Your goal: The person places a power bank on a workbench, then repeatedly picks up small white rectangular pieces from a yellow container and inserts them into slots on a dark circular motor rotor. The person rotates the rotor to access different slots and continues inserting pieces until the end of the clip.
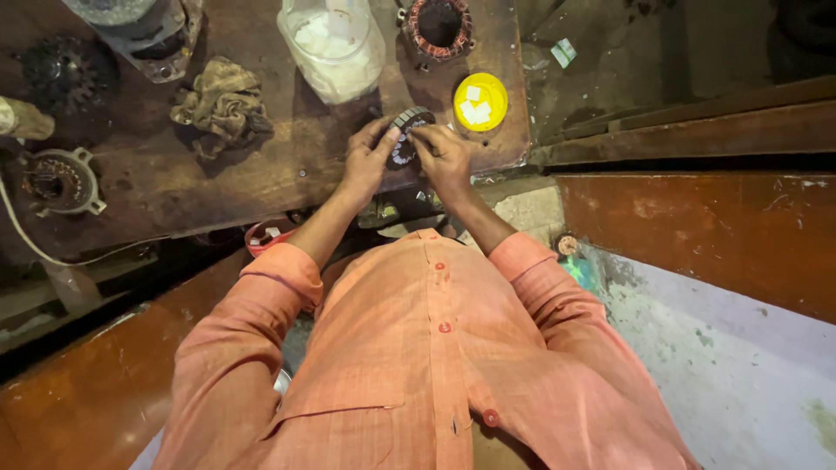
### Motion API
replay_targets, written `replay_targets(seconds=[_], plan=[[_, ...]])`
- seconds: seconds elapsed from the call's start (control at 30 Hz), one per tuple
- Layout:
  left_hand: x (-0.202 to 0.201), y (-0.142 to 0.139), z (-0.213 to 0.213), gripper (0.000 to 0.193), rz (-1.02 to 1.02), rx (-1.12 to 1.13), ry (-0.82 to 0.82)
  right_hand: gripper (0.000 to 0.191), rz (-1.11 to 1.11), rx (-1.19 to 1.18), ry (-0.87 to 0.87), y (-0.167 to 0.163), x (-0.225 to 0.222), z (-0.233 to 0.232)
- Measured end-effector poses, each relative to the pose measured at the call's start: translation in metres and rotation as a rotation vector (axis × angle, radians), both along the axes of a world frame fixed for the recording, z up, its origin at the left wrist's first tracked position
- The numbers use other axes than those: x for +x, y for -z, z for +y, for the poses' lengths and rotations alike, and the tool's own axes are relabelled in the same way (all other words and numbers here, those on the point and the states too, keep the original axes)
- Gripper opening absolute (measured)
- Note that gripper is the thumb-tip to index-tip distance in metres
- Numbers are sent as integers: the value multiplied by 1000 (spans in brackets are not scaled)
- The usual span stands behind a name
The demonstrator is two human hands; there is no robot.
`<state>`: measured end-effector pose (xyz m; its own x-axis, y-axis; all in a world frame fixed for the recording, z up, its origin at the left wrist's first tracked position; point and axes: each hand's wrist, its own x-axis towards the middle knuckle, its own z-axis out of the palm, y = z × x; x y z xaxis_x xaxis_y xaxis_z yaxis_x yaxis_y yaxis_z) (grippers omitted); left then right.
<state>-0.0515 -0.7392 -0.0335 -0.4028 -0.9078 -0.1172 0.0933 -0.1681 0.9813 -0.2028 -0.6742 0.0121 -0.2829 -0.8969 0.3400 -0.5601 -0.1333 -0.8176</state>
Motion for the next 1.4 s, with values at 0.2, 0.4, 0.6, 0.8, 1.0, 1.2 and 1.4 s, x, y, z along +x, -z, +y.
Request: replay_targets(seconds=[0.2, 0.4, 0.6, 0.8, 1.0, 1.2, 1.4], plan=[[-2, -5, 0, 30, 50, 48, 13, 29, -148, 105, 83, -8, 0, 1], [-5, -1, 1, 29, -4, -127, -41, 64, 126, 102, -181, -9, -10, -3], [-9, 2, -1, 27, -74, -157, -86, 56, 186, 181, -159, -11, -22, -25], [5, -5, 13, 36, 54, 52, 146, 58, 320, 151, -169, -18, -31, 0], [1, -9, 37, 45, 236, 274, -152, 59, 397, -29, -123, 10, -22, 57], [-9, -8, 30, 25, -236, -10, 101, 74, 419, 112, -192, 27, -28, 92], [22, -42, 59, 19, -256, -334, 16, 90, 300, 63, -113, 33, -36, 120]])
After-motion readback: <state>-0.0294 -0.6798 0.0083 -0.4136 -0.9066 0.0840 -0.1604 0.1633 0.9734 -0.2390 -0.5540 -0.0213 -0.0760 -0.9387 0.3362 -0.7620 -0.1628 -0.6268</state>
